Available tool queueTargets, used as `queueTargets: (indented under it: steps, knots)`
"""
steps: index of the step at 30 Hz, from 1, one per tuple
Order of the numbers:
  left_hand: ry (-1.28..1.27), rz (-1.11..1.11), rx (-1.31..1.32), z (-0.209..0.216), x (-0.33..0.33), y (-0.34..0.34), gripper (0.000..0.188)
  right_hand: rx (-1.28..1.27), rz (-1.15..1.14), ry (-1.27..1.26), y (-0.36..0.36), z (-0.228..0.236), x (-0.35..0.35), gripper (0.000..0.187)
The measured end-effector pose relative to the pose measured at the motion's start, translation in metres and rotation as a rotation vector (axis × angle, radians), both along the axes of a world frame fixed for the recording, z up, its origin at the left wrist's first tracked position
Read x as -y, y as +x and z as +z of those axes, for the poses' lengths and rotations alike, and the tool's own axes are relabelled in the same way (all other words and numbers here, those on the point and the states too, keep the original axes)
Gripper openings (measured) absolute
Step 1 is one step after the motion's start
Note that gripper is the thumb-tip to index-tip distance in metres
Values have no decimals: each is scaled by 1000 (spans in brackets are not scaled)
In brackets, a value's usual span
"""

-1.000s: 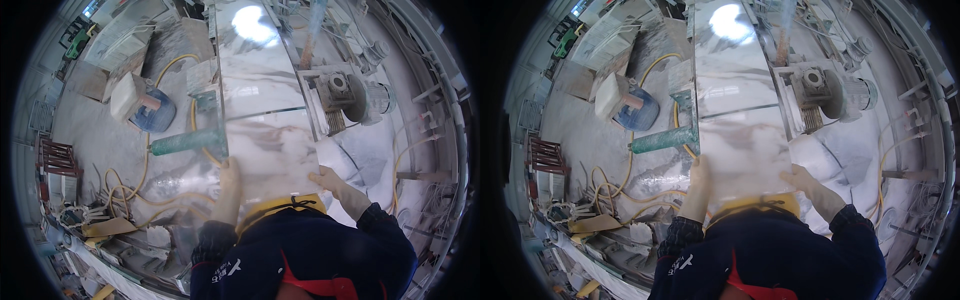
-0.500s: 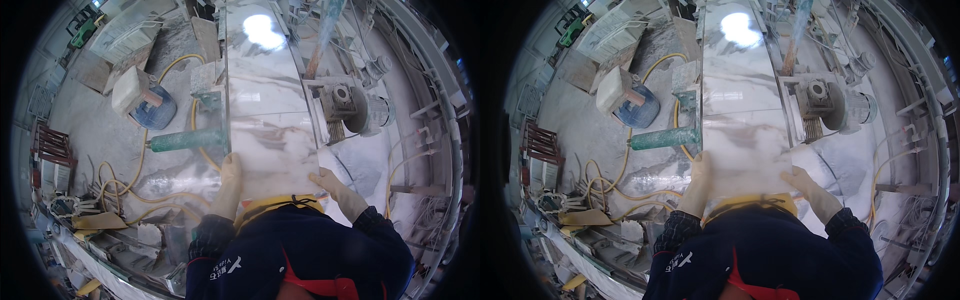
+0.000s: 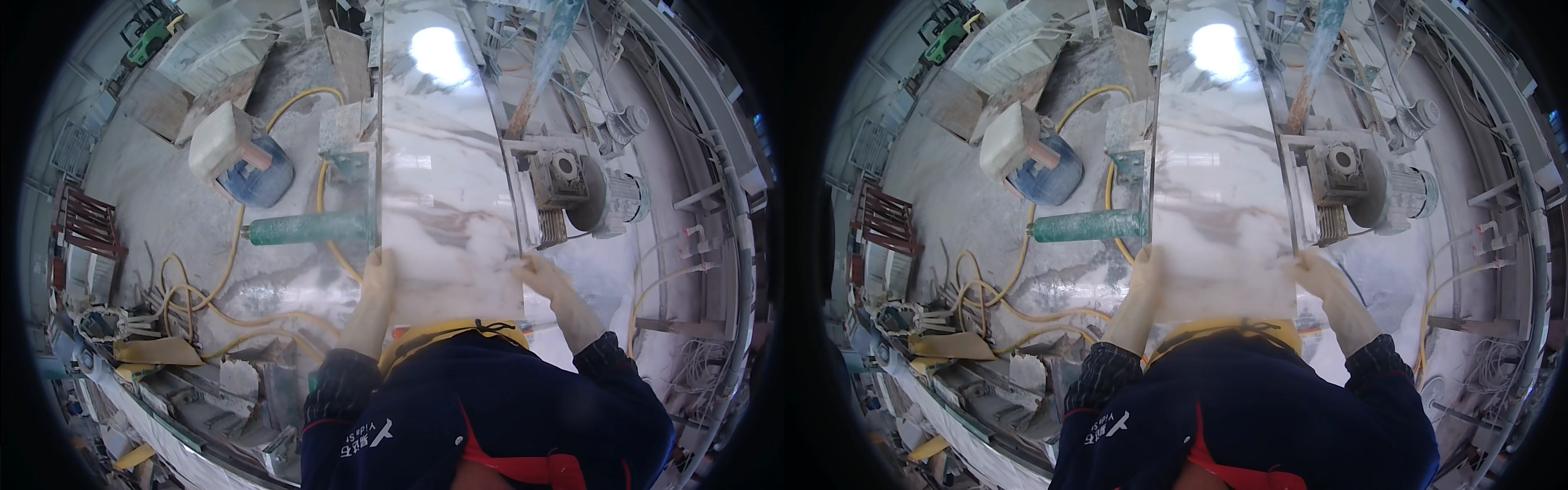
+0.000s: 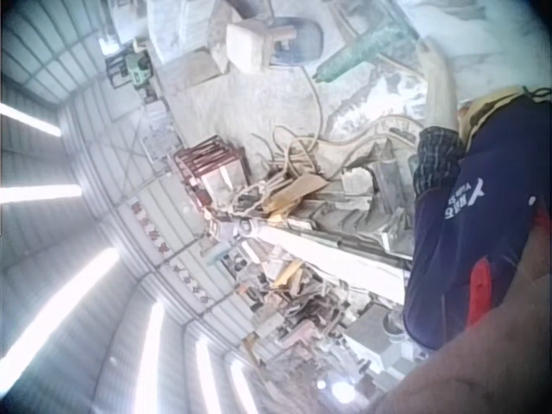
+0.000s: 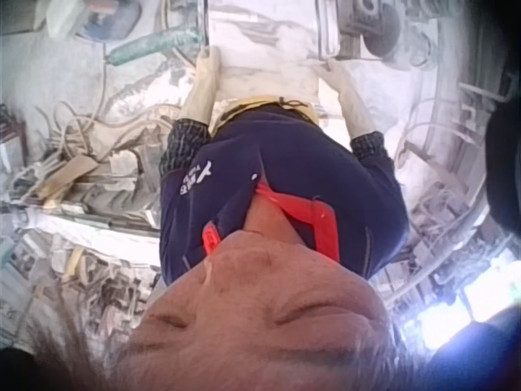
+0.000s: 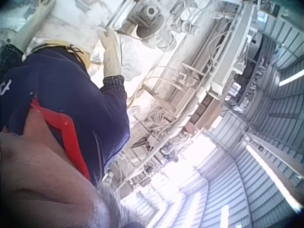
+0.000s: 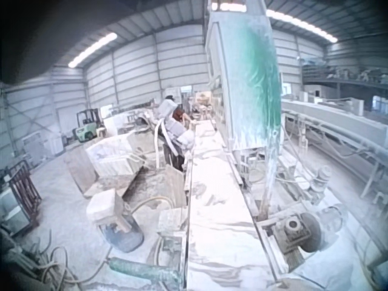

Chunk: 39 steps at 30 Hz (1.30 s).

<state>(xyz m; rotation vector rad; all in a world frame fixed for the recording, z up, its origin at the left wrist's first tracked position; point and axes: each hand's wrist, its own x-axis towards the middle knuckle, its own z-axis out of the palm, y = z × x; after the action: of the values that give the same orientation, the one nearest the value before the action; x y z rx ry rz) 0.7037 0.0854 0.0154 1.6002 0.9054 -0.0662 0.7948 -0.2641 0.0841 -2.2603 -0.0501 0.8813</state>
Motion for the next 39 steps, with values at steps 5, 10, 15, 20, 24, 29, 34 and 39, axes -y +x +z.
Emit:
queueTargets:
  steps: [5, 10, 15, 20, 24, 29, 34, 39]
  knots:
    - [363, -90, 146, 13, 11, -3, 60, 577, 176, 168, 47, -1, -49, 68]
    - [407, -227, 56, 24, 6, -22, 67, 788, 515, -3, 92, -27, -128, 71]
    - [334, -247, 269, 21, -1, -59, 62, 869, 515, -89, 123, -54, -173, 71]
    - [162, -116, 344, 0, 9, -93, 56, 893, 508, -80, 123, -76, -171, 72]
    - [234, -194, 31, -19, -3, -103, 57, 888, 498, -59, 126, -80, -172, 73]
    - [217, -249, -14, -37, -15, -109, 60, 898, 490, -49, 126, -73, -173, 72]
    - [-60, -155, -16, -44, -25, -105, 51, 887, 483, -47, 126, -69, -173, 72]
    - [-56, -216, 104, -24, -15, -102, 49, 882, 486, -52, 129, -67, -175, 73]
